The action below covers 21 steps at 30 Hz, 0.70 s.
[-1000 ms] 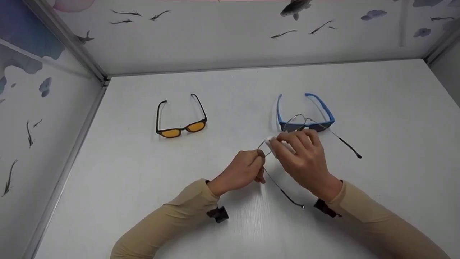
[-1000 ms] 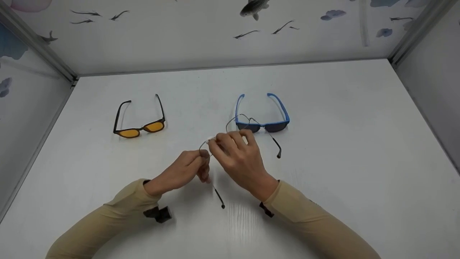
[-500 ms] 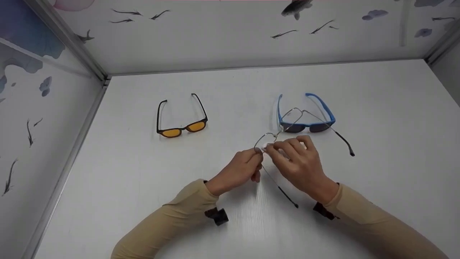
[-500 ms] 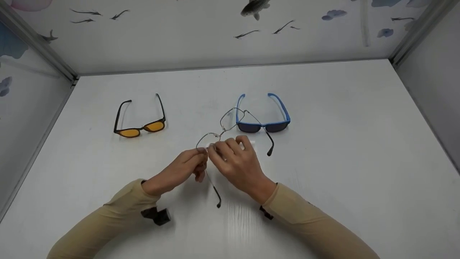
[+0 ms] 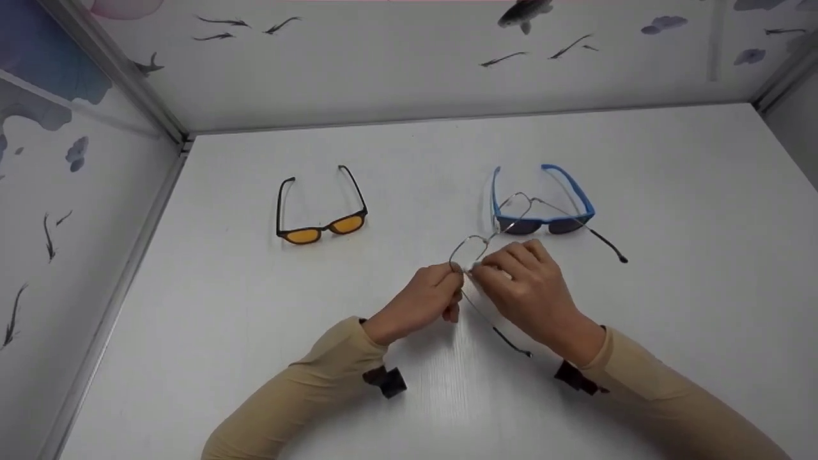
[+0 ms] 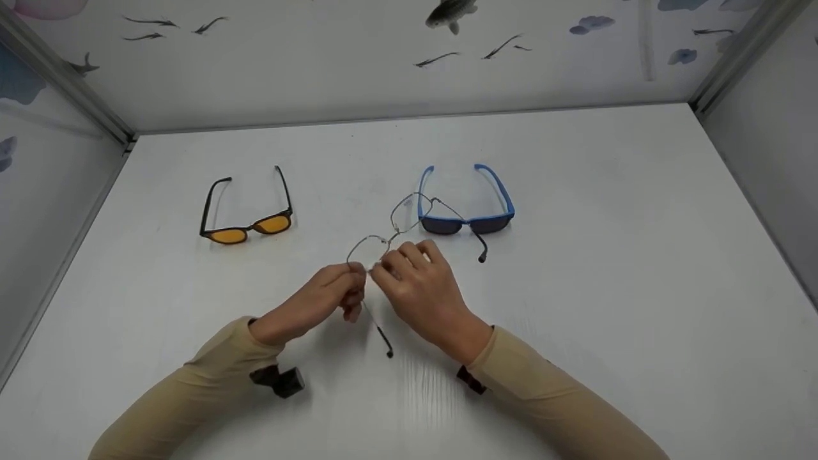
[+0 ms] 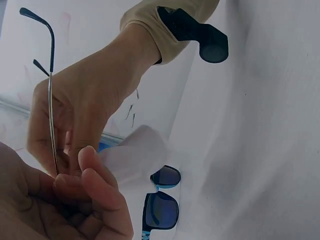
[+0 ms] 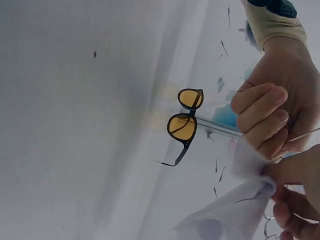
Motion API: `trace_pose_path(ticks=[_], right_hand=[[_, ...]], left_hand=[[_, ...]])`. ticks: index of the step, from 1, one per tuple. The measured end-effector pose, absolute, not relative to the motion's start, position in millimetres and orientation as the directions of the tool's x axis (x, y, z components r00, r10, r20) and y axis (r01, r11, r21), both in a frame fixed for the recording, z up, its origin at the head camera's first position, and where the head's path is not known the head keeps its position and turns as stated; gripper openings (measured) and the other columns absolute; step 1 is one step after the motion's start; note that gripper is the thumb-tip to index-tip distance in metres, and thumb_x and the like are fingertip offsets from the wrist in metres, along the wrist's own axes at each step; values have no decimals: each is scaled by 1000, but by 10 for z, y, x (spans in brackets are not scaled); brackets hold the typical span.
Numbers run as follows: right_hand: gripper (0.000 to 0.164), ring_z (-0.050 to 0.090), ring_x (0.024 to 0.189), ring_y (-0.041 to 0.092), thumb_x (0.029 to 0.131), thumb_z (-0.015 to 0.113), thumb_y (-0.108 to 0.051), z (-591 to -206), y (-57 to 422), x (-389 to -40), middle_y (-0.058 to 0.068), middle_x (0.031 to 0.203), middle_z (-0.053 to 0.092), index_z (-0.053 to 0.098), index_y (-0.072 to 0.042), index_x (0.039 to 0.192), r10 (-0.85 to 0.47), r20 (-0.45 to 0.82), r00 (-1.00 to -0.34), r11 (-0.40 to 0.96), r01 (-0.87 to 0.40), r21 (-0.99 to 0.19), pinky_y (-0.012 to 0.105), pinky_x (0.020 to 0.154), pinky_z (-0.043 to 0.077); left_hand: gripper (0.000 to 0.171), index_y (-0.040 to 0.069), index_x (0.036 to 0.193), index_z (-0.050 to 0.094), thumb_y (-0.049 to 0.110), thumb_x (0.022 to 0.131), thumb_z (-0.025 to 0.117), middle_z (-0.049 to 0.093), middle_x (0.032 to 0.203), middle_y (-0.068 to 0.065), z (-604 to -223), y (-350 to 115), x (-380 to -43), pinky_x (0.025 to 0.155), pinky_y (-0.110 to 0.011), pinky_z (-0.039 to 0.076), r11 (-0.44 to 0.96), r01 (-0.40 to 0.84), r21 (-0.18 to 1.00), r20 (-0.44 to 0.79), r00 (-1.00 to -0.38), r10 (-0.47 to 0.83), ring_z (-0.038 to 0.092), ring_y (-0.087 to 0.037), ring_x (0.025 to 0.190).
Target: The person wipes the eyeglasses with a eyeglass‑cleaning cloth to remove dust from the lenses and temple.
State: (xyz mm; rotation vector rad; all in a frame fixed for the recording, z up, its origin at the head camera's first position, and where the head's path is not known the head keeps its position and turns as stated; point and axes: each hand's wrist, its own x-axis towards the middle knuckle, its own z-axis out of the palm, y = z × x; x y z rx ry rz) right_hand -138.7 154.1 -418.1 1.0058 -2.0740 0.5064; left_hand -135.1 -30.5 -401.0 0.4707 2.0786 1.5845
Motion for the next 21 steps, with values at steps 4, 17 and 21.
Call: trace_pose_path(ticks=[4,17,21], right_hand=[[3,60,71,28,85,71,-3,-4169,1578,-1413,10,80,67,68,-4,83,-433,812,-391,683,-730,13,43,62,43],[8,61,74,27,86,68,1,-4108,1488,-1350,11,84,68,73,-2,92,-447,812,-374,608,-793,-31,42,65,43],[14,60,74,25,77,77,2,-4165,1540,-1314,8,83,68,74,-3,90,-463,776,-429,597,-798,-85,44,69,41]], left_hand=[[29,-2,84,52,9,102,32,50,67,-3,-3979,-325,-1347,54,-22,45,293,18,956,-146,-836,529,55,-11,53],[28,0,83,52,11,102,34,51,63,-2,-4013,-260,-1326,52,-25,42,312,-1,950,-178,-825,537,55,-13,53],[28,3,79,49,9,101,34,50,63,-2,-4020,-280,-1316,54,-26,44,301,5,954,-165,-829,534,54,-12,53]])
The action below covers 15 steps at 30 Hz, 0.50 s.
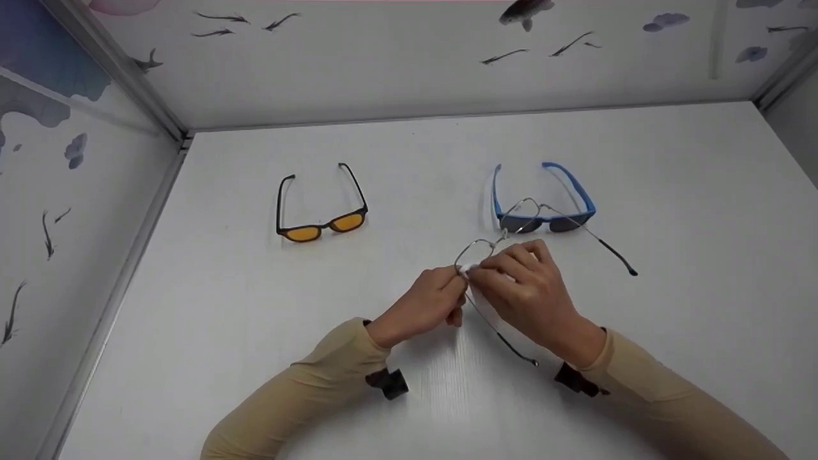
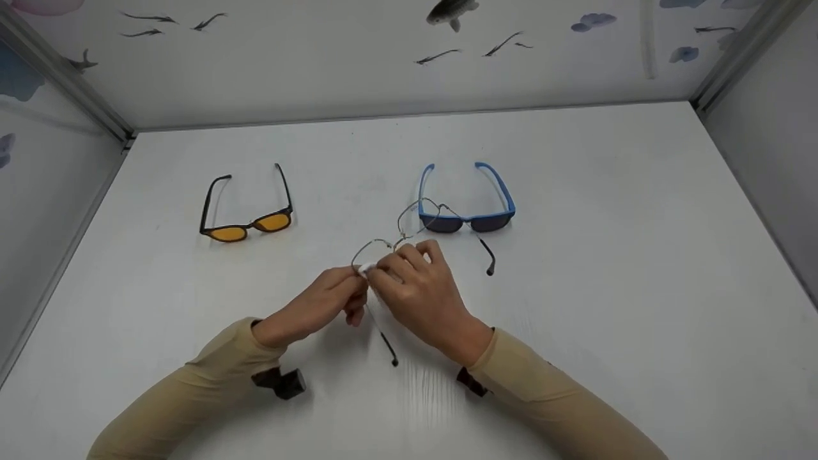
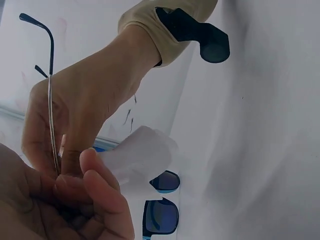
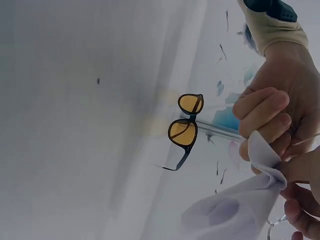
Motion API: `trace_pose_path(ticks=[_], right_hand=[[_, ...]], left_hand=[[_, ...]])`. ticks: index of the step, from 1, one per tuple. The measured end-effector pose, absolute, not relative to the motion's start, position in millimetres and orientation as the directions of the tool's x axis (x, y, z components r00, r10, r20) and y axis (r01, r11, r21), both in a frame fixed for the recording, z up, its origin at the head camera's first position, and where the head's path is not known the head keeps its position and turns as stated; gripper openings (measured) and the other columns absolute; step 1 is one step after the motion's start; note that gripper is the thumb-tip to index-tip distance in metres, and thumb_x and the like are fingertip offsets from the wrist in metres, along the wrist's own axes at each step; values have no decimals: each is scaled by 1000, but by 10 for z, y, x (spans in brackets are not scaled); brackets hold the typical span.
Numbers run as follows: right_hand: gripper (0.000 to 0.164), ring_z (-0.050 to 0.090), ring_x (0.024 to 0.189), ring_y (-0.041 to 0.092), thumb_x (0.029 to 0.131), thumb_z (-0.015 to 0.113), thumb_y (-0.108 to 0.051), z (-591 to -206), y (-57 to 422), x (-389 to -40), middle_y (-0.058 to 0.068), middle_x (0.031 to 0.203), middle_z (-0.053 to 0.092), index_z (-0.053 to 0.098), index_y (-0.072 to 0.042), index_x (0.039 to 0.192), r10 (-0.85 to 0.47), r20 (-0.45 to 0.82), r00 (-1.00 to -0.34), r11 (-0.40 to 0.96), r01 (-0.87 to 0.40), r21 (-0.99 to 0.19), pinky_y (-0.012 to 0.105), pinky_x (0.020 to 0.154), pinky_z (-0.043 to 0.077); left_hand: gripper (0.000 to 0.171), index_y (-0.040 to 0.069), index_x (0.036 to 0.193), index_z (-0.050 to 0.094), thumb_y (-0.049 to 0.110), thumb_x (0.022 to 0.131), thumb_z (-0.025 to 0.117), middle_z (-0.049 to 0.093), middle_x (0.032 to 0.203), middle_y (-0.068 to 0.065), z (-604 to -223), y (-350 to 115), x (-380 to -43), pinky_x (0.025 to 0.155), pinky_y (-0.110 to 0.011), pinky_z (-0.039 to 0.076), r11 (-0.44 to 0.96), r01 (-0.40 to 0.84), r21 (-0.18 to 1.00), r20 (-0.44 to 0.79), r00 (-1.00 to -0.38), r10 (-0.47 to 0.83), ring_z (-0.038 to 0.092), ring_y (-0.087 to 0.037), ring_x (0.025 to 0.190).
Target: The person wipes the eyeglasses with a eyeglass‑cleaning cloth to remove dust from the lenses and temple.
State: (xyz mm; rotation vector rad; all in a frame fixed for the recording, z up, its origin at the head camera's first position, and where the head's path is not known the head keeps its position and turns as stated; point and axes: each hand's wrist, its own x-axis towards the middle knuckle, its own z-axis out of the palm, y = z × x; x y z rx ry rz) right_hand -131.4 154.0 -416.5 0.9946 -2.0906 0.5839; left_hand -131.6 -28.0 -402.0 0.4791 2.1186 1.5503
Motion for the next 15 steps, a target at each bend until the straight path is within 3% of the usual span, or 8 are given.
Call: trace_pose_path(ticks=[7,15], right_hand=[[7,58,71,29,84,72,-4,-4120,1555,-1346,9,81,68,73,-6,91,-359,844,-399,686,-726,-51,50,69,36],[15,60,74,24,76,77,4,-4115,1480,-1286,8,83,67,74,-3,89,-494,759,-424,549,-829,-105,42,70,41]], left_hand=[[28,1,83,53,9,100,33,52,65,0,-4011,-287,-1319,51,-21,42,353,53,934,-164,-814,557,55,-10,52],[30,3,79,50,10,103,33,49,63,0,-4018,-301,-1303,54,-28,45,297,1,955,-174,-809,561,55,-12,52]])
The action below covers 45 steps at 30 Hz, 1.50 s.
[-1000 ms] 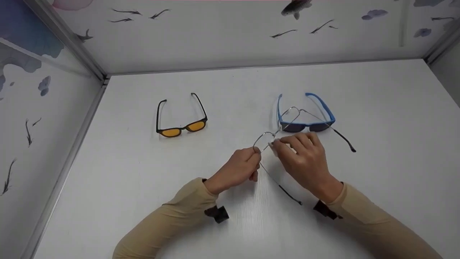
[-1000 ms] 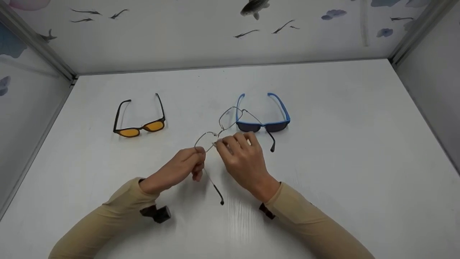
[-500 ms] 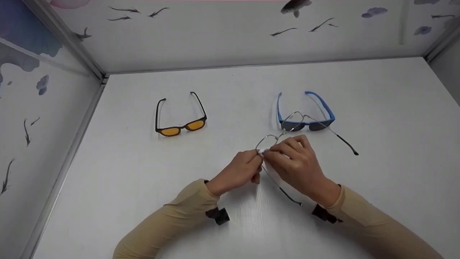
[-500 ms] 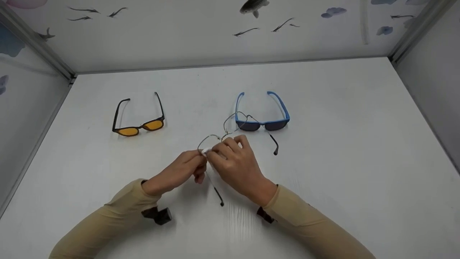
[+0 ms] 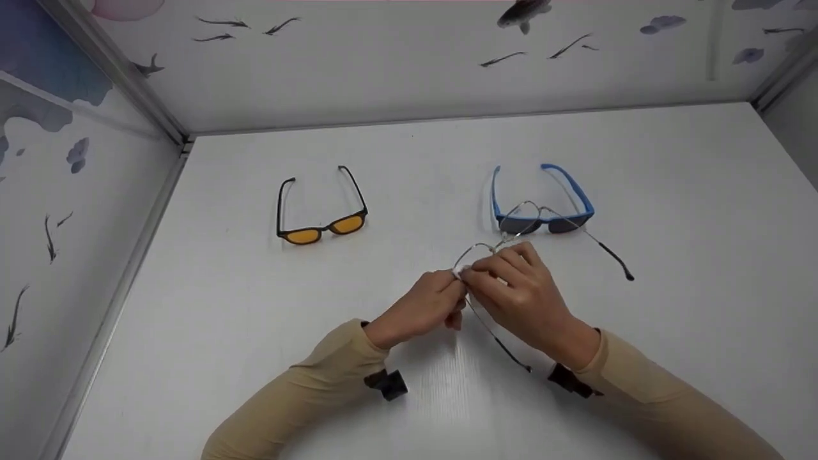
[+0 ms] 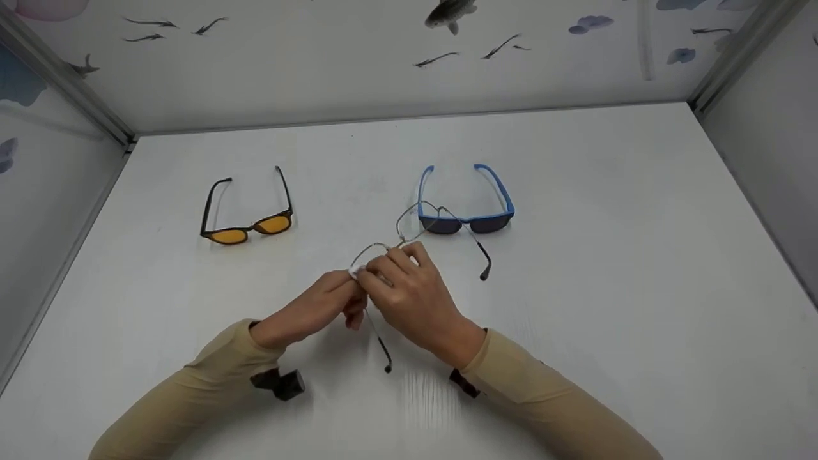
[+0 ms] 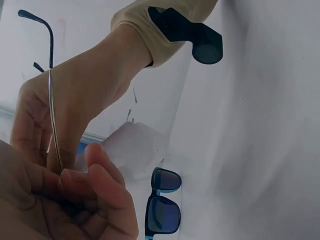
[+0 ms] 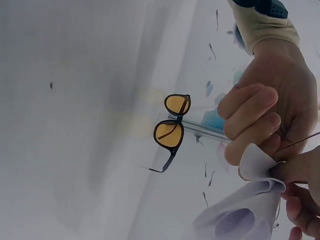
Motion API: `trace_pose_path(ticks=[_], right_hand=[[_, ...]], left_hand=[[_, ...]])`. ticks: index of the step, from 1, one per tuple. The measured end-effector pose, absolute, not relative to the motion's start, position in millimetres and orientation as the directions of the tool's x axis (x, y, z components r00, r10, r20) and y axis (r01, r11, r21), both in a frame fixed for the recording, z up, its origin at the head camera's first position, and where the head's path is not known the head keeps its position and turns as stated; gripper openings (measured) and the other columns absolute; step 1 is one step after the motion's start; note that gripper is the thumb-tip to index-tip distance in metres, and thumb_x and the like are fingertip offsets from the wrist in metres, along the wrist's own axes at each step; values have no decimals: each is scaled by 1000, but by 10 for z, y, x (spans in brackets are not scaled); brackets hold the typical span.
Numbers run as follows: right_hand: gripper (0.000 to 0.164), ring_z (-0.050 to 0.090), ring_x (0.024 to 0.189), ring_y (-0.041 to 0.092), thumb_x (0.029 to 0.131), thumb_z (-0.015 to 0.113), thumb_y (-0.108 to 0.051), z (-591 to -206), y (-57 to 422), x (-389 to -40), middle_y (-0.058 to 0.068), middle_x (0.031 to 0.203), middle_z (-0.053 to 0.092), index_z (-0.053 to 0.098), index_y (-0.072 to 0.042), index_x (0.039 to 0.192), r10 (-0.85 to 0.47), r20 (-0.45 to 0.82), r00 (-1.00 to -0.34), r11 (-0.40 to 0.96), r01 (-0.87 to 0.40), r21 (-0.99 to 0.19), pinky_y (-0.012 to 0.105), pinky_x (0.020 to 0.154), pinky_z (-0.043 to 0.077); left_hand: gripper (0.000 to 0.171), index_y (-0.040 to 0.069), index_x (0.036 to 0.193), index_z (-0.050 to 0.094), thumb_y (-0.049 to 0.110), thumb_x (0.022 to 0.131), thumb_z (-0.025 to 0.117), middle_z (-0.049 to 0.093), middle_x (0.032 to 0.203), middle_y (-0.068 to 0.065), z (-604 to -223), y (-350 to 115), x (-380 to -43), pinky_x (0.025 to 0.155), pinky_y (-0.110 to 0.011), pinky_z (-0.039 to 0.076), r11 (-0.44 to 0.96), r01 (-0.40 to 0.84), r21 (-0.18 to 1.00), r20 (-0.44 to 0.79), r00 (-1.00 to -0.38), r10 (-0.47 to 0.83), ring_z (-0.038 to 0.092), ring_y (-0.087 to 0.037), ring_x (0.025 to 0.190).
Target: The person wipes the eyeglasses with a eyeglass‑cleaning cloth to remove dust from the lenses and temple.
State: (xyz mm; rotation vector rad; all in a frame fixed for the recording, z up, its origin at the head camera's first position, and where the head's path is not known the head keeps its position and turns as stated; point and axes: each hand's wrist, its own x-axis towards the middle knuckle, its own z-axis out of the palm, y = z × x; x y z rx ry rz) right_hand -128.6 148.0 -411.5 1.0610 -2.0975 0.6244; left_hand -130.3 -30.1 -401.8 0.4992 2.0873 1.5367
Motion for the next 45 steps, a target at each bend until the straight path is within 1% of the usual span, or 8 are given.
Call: trace_pose_path(ticks=[5,9,13,21,25,31,37,45], right_hand=[[15,60,74,24,73,79,3,-4160,1568,-1284,7,80,67,72,-5,84,-532,705,-469,610,-790,-65,43,69,43],[7,59,71,25,80,75,0,-4193,1606,-1310,7,81,67,71,-4,84,-479,765,-430,658,-753,-11,46,67,43],[4,59,69,27,89,68,-5,-4160,1646,-1313,10,81,67,71,-3,88,-403,824,-398,667,-744,-33,45,65,42],[13,61,70,32,95,61,-7,-4058,1792,-1310,16,84,65,71,1,95,-295,844,-448,691,-710,-135,44,61,51],[8,64,66,32,89,65,2,-4029,1812,-1301,19,85,63,68,3,97,-299,813,-500,688,-703,-180,44,56,55],[25,65,66,31,76,73,13,-3937,1753,-1308,19,86,62,67,3,97,-329,772,-544,714,-679,-175,41,56,55],[14,65,67,30,82,73,4,-3792,1721,-1331,18,87,65,68,1,95,-354,720,-597,795,-597,-105,41,56,55],[5,59,61,31,84,69,5,-3786,1724,-1418,18,83,64,69,1,88,-264,743,-615,842,-523,-134,41,50,51]], left_hand=[[29,2,80,50,9,102,33,50,66,-2,-4027,-346,-1304,55,-24,45,297,23,955,-156,-810,565,55,-11,54],[29,-1,81,51,11,101,34,53,69,-5,-4011,-340,-1310,55,-27,47,308,40,951,-147,-816,559,56,-11,54],[28,0,81,51,11,102,35,52,69,-4,-4000,-330,-1317,55,-29,48,297,32,954,-140,-830,540,56,-12,53],[28,-4,84,52,10,102,34,50,65,0,-4035,-356,-1336,55,-24,48,271,69,960,-81,-859,506,56,-12,54],[29,-5,83,53,9,101,35,50,65,0,-4028,-347,-1337,55,-25,48,258,67,964,-72,-867,492,56,-12,53],[29,-8,83,54,7,100,37,50,63,0,-4057,-336,-1334,53,-24,47,260,88,962,-47,-881,470,55,-12,51],[29,-6,77,55,5,99,38,51,58,-1,-4069,-365,-1329,51,-24,43,273,108,956,-29,-890,455,53,-14,50],[26,1,77,52,4,98,35,52,64,-1,-4047,-351,-1306,52,-23,45,278,67,958,-71,-885,460,54,-11,51]])
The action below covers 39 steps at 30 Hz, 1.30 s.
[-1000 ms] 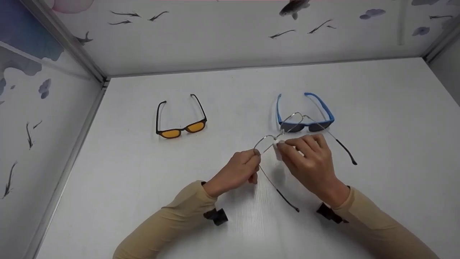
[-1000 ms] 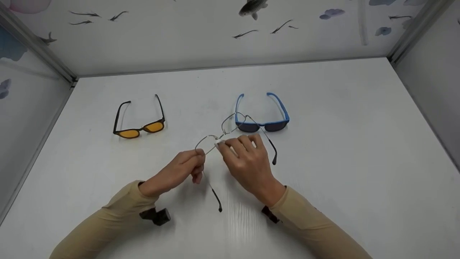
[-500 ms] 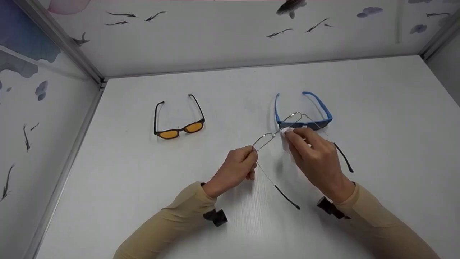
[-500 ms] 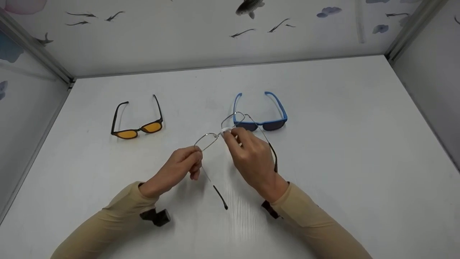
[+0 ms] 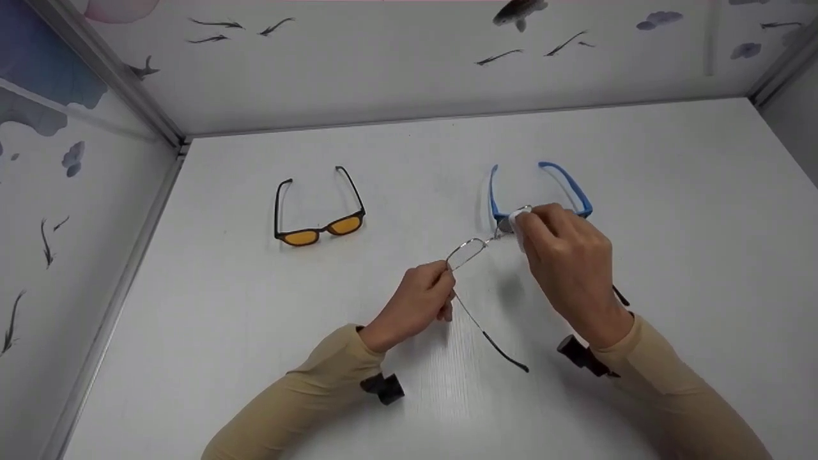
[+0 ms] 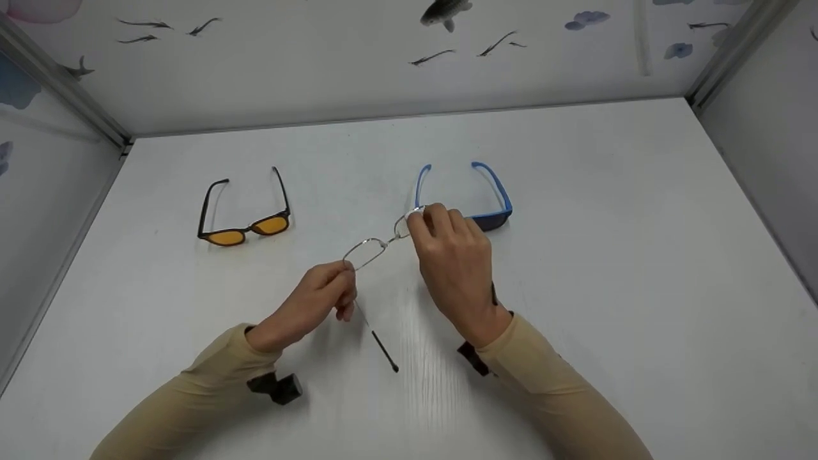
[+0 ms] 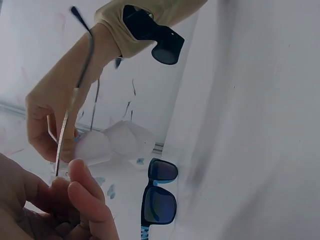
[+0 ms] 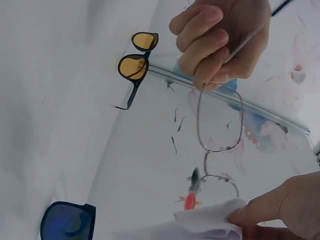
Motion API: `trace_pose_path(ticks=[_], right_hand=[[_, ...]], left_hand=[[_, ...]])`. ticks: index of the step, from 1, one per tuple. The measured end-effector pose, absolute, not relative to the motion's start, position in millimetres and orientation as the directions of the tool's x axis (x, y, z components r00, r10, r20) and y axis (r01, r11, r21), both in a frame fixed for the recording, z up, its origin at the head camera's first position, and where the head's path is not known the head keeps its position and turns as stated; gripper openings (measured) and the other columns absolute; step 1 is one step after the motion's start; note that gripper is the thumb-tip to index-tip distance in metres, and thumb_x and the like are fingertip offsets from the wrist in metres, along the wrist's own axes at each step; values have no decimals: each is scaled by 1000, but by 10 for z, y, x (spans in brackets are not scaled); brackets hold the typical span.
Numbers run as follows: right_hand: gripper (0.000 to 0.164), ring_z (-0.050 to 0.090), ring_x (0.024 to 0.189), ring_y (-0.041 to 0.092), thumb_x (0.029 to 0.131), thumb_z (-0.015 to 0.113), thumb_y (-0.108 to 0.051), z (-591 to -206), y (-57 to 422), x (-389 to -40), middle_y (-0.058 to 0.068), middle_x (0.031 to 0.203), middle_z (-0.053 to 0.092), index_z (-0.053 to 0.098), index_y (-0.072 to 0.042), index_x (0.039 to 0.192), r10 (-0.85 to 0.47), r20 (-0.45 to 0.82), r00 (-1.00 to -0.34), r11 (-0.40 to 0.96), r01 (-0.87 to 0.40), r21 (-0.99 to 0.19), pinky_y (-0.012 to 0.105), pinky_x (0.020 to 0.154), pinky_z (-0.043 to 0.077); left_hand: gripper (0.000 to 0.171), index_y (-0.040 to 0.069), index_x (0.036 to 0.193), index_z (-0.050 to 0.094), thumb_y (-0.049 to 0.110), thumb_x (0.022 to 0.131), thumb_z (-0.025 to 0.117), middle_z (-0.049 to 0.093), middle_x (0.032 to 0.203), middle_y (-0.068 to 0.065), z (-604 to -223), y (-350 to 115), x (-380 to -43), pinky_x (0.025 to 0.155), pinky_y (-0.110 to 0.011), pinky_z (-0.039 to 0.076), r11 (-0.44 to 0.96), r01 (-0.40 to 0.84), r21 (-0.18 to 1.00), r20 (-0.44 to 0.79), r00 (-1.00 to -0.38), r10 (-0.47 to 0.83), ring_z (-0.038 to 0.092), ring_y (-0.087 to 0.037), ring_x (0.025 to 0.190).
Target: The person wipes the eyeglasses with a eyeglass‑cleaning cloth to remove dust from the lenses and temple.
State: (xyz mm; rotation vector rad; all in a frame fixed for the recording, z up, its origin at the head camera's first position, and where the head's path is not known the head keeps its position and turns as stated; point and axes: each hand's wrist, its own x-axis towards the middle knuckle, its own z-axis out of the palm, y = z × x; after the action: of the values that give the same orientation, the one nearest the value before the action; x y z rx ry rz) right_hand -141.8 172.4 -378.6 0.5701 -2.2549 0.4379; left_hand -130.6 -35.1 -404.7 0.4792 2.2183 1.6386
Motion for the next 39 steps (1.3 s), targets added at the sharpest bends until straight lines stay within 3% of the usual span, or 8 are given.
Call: trace_pose_path(ticks=[7,11,17,21,26,29,35,39], right_hand=[[12,63,69,33,81,73,6,-3859,1727,-1500,18,89,66,68,0,90,-313,770,-556,786,-606,-118,44,58,52],[19,63,77,33,75,77,9,-3859,1765,-1520,17,89,66,69,1,91,-376,759,-532,735,-670,-105,45,65,50],[6,60,76,35,83,69,6,-3850,1828,-1536,20,88,63,66,6,88,-313,735,-602,812,-571,-122,42,66,52],[5,59,76,36,86,66,6,-3864,1846,-1554,22,89,60,65,7,90,-282,731,-622,829,-541,-141,44,68,53],[11,61,80,32,80,72,8,-3893,1855,-1552,16,89,65,67,2,88,-405,689,-601,741,-657,-137,43,70,48],[15,61,78,31,77,75,9,-3889,1866,-1527,14,86,66,68,1,87,-437,650,-621,738,-661,-136,42,68,45],[11,58,79,34,79,71,12,-3831,1870,-1513,19,86,63,66,6,86,-312,590,-745,820,-525,-229,42,70,51],[11,59,79,33,79,70,13,-3770,1852,-1541,20,86,61,65,7,87,-296,610,-735,807,-534,-251,41,69,54]], left_hand=[[26,0,77,51,5,96,33,49,56,3,-4060,-308,-1271,47,-21,38,313,103,944,-61,-879,472,56,-26,51],[28,3,75,49,5,98,32,48,55,3,-4058,-291,-1260,47,-21,35,335,132,933,-49,-875,482,54,-22,49],[29,9,71,45,5,97,32,47,53,3,-4094,-258,-1235,48,-21,34,346,146,927,-48,-868,495,48,-8,46],[28,10,70,44,5,95,33,47,53,4,-4120,-238,-1212,48,-21,33,349,143,926,-56,-863,501,48,-9,46],[26,6,73,48,5,94,33,47,56,4,-4104,-230,-1218,48,-21,34,343,116,932,-71,-871,487,49,-10,47],[26,7,73,48,6,95,33,47,55,4,-4098,-234,-1219,49,-21,35,354,112,929,-81,-869,488,48,-9,46],[28,0,74,52,6,96,34,47,52,4,-4117,-216,-1197,48,-21,33,380,138,915,-82,-857,509,49,-10,45],[29,1,73,51,5,96,34,48,51,4,-4105,-200,-1190,47,-20,33,397,156,905,-76,-857,510,48,-7,45]])
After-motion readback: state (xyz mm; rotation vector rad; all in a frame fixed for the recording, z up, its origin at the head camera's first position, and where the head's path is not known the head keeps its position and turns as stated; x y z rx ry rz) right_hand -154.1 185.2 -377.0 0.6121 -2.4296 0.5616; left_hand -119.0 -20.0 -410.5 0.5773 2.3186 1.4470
